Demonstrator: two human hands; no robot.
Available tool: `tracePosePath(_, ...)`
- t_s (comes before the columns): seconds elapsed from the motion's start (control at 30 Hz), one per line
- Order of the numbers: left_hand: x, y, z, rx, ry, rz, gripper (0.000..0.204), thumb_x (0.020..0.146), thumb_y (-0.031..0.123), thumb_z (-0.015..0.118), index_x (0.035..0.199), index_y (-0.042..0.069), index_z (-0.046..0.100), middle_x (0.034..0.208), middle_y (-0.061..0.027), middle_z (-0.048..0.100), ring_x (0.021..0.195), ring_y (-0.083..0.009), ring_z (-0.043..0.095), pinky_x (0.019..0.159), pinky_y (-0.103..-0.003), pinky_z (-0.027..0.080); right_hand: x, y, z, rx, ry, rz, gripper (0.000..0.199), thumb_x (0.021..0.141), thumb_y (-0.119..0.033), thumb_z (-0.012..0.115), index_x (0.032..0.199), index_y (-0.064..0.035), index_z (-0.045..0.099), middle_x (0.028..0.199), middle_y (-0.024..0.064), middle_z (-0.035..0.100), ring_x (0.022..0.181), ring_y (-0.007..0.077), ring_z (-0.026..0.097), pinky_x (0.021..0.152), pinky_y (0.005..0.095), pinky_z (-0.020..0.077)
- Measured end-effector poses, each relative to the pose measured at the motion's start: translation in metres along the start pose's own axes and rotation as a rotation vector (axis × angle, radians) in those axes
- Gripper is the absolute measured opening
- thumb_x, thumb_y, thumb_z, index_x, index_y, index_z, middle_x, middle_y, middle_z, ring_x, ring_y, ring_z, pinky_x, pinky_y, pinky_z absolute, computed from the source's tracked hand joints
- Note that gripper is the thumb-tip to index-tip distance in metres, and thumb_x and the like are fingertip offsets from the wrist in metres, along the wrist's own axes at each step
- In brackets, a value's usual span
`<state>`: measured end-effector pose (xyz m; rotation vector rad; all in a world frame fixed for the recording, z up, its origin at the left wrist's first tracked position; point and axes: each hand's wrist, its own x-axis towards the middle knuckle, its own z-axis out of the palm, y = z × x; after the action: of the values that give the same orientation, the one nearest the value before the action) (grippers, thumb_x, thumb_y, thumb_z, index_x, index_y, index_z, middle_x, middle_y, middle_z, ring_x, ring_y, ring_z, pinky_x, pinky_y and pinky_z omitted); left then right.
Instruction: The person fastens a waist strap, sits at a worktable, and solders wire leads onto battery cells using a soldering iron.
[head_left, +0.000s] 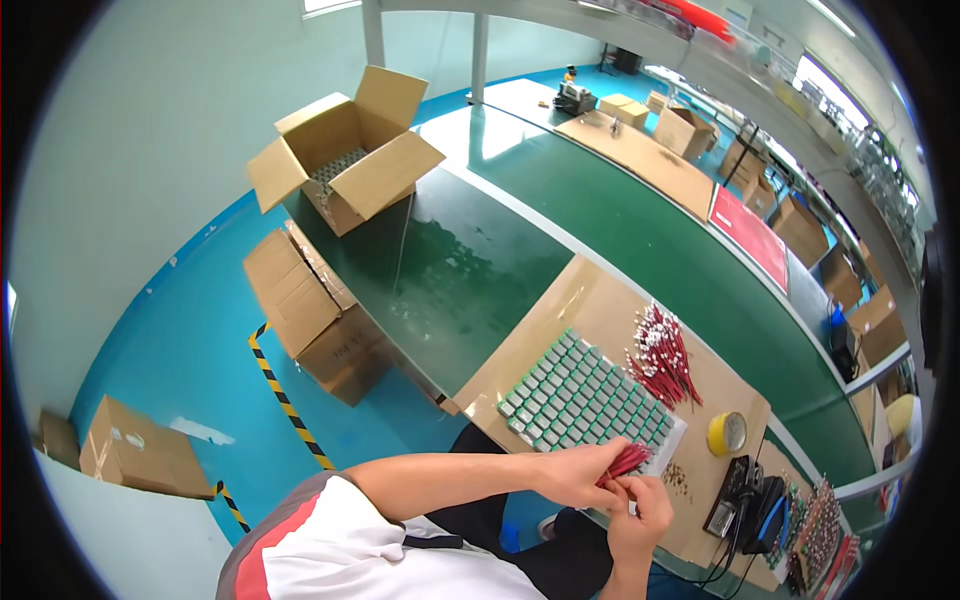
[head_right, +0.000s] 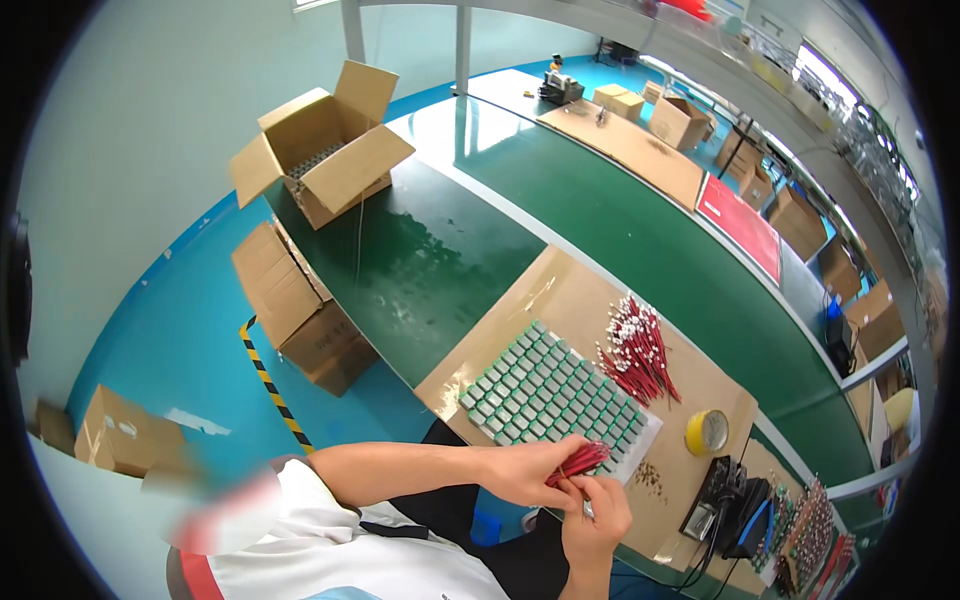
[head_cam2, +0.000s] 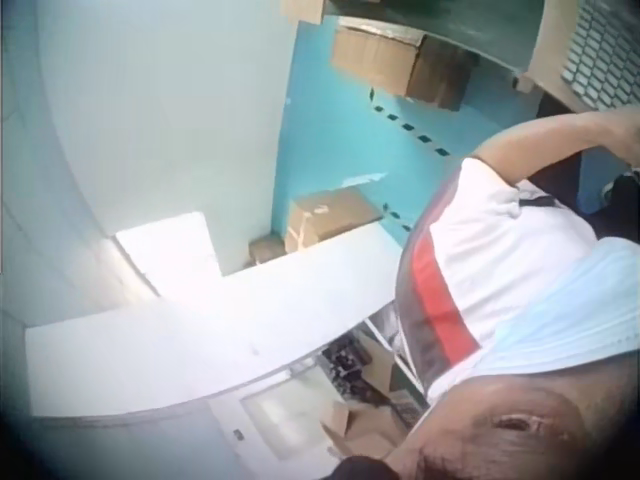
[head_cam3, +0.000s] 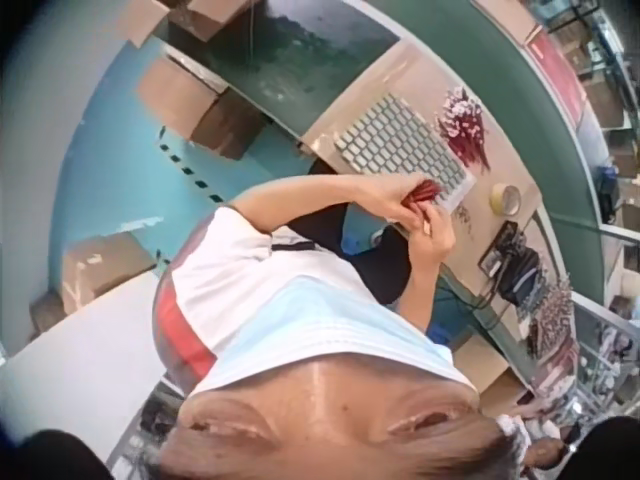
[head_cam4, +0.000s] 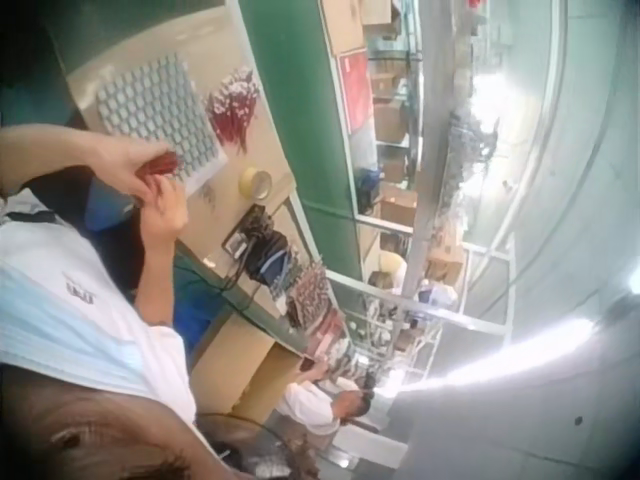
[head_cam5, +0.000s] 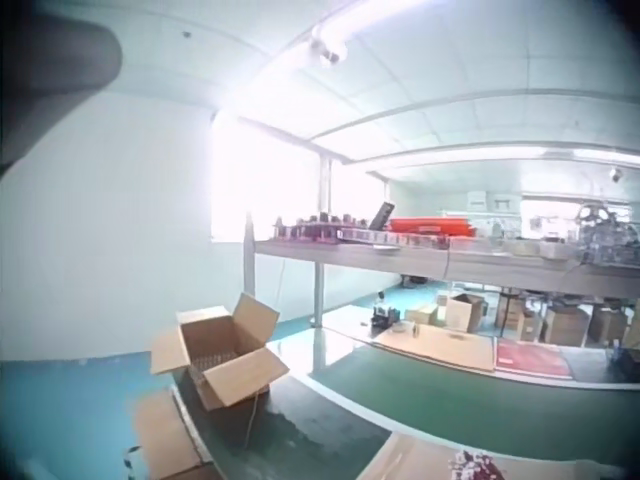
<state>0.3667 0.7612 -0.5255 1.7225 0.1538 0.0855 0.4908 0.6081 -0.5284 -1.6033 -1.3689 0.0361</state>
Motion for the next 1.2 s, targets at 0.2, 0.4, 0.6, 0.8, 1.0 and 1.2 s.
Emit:
tracePosePath(0.2,0.007,0.003,-0.001,-0.063,-0.022,0.142,0.083,0.089,0.017,0.079,0.151,-0.005,0.028,0.101,-0.0168,0.067,0.092,-0.0265,0.070,0.079,-0.038,0.055,0.006,-0.016,-0.011,-0.056,-0.061,0.023,0.016,0.084,0.001,0.081,0.095,-0.0004,0.070,0.089,0.0141,0.066,0.078,0.0316,0.067,0.069,0.0388,0.0536)
tracePosePath(0.4,-0.002,0.010,-0.009,-0.161,0.027,0.135,0.095,0.088,0.019,0.077,0.159,-0.004,0.018,0.101,-0.0162,0.070,0.092,-0.0268,0.072,0.080,-0.038,0.056,0.018,-0.018,-0.011,-0.097,-0.145,-0.050,0.012,0.088,0.001,0.076,0.097,0.0021,0.069,0.088,0.0128,0.065,0.078,0.0273,0.065,0.074,0.0368,0.0522)
tracePosePath(0.6,-0.005,0.021,0.004,0.006,0.042,0.047,0.101,0.097,0.023,0.074,0.163,-0.007,0.003,0.104,-0.0253,0.072,0.100,-0.0432,0.071,0.088,-0.045,0.055,-0.001,-0.017,-0.014,-0.197,-0.049,-0.075,0.015,0.089,0.001,0.077,0.103,0.0038,0.071,0.092,0.0151,0.068,0.083,0.0294,0.067,0.075,0.0371,0.0532)
tracePosePath(0.8,-0.017,0.009,0.011,0.004,0.039,0.062,0.097,0.098,0.012,0.070,0.166,-0.003,0.002,0.127,-0.0256,0.066,0.115,-0.0405,0.068,0.099,-0.044,0.052,-0.001,-0.020,-0.012,-0.129,-0.177,-0.060,0.022,0.086,-0.005,0.083,0.100,-0.0009,0.067,0.096,0.0141,0.067,0.083,0.0338,0.066,0.074,0.0389,0.0537)
tracePosePath(1.0,-0.020,-0.003,0.010,-0.469,-0.043,0.032,0.093,0.101,0.002,0.067,0.171,0.004,0.005,0.136,-0.0128,0.059,0.114,-0.0150,0.060,0.095,-0.032,0.052,0.002,-0.019,-0.015,-0.082,-0.141,-0.149,0.036,0.081,-0.001,0.087,0.104,-0.0027,0.059,0.094,0.0123,0.064,0.080,0.0299,0.065,0.069,0.0376,0.0568)
tracePosePath(1.2,-0.012,-0.009,-0.003,-0.597,-0.134,-0.151,0.094,0.095,-0.008,0.064,0.170,0.003,0.010,0.099,-0.0118,0.069,0.077,-0.0198,0.070,0.070,-0.035,0.058,-0.013,-0.004,-0.004,-0.128,0.004,-0.116,0.030,0.082,0.009,0.077,0.101,-0.0025,0.058,0.095,0.0118,0.064,0.081,0.0274,0.066,0.069,0.0343,0.0574)
